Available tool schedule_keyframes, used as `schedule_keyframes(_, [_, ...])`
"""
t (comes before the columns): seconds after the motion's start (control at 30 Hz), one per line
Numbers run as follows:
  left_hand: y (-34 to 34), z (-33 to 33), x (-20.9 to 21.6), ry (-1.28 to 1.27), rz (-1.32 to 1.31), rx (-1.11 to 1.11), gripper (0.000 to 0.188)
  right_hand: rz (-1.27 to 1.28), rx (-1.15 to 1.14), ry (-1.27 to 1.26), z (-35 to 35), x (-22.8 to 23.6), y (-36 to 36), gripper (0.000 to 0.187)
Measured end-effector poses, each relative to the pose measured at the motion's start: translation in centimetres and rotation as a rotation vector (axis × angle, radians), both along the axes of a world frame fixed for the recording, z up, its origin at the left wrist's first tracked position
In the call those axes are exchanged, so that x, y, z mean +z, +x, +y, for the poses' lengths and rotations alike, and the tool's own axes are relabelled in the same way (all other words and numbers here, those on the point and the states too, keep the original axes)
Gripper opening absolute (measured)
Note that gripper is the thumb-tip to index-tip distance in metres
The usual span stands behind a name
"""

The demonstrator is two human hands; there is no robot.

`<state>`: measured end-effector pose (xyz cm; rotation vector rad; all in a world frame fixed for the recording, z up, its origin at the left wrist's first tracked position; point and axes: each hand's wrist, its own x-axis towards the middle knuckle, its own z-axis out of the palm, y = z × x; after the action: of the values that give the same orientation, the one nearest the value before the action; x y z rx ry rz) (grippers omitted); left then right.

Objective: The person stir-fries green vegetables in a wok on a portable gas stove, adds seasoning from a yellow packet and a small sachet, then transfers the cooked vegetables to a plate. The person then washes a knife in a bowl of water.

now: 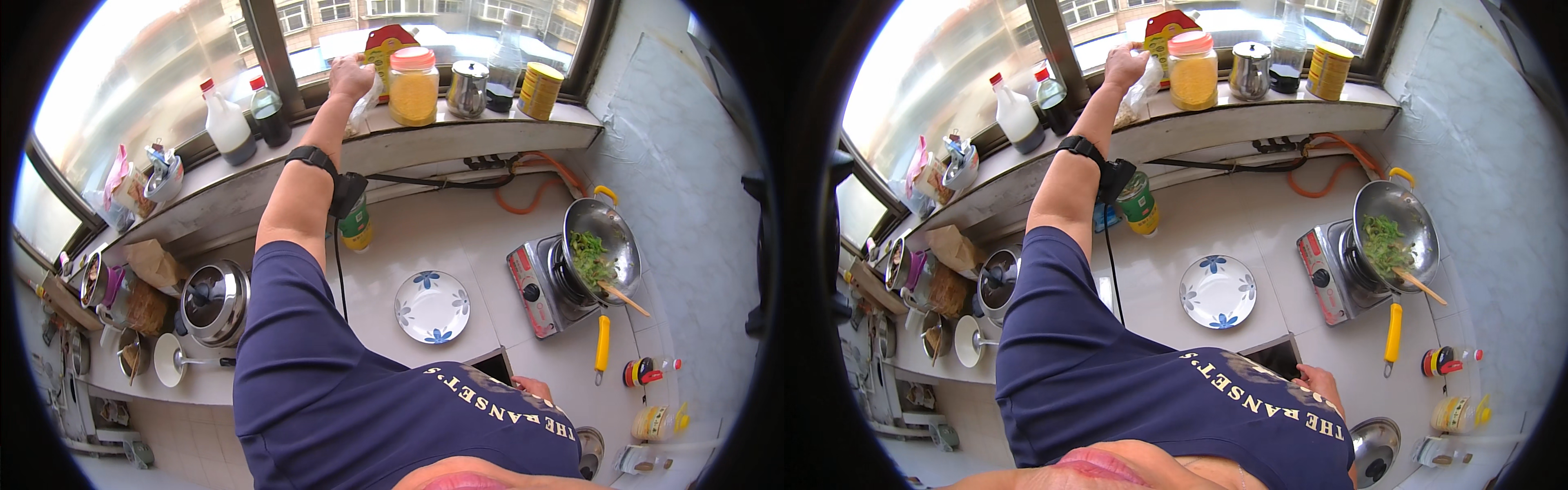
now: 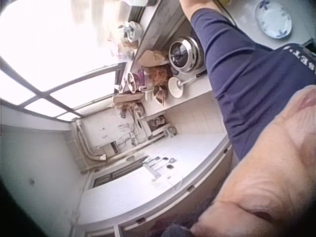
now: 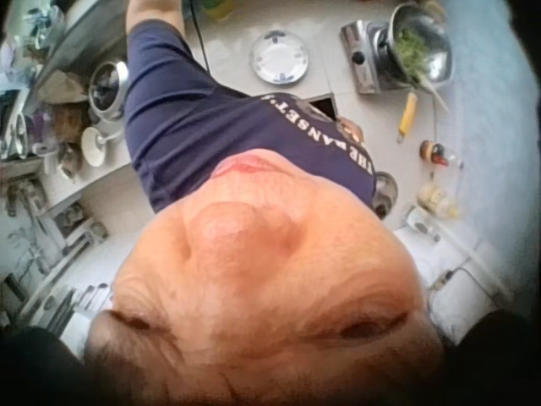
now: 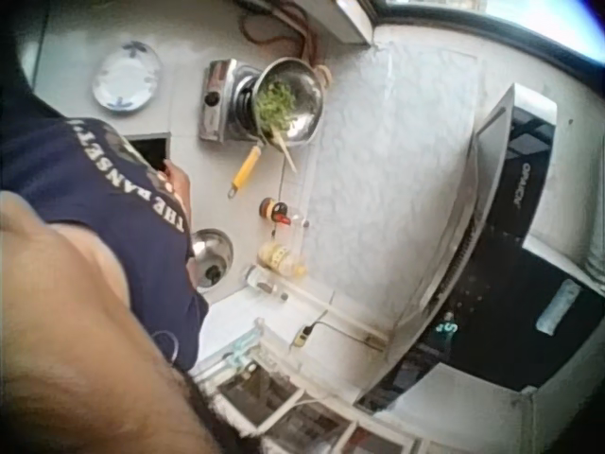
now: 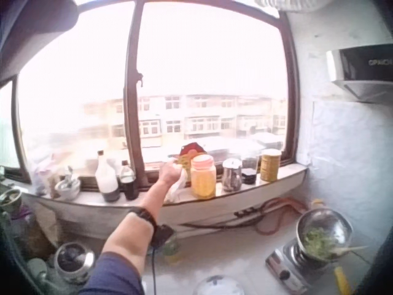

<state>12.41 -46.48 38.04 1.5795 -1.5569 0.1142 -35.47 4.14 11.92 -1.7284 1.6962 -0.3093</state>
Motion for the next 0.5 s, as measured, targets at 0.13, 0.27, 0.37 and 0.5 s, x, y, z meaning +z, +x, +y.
schedule_keyframes(0.13, [-0.6,-1.1,-0.1,-0.012,-0.013,0.037,0.042,0.053,-0.003,0.003,0.6,0.5,-0.1,0.045])
schedule_keyframes(0.27, [-1.3,-1.7,0.2,0.036,-0.087,0.109,0.042,-0.004,-0.040,0.009,1.4,-0.1,-0.3,0.048])
schedule_keyframes(0.37, [-1.8,-2.4,0.3,0.077,-0.110,0.157,0.039,-0.006,-0.055,0.008,2.0,-1.6,-1.0,0.050])
schedule_keyframes(0.5, [-1.5,-4.2,1.1,0.147,-0.092,0.110,0.038,-0.081,-0.144,0.037,3.5,-4.3,-1.9,0.050])
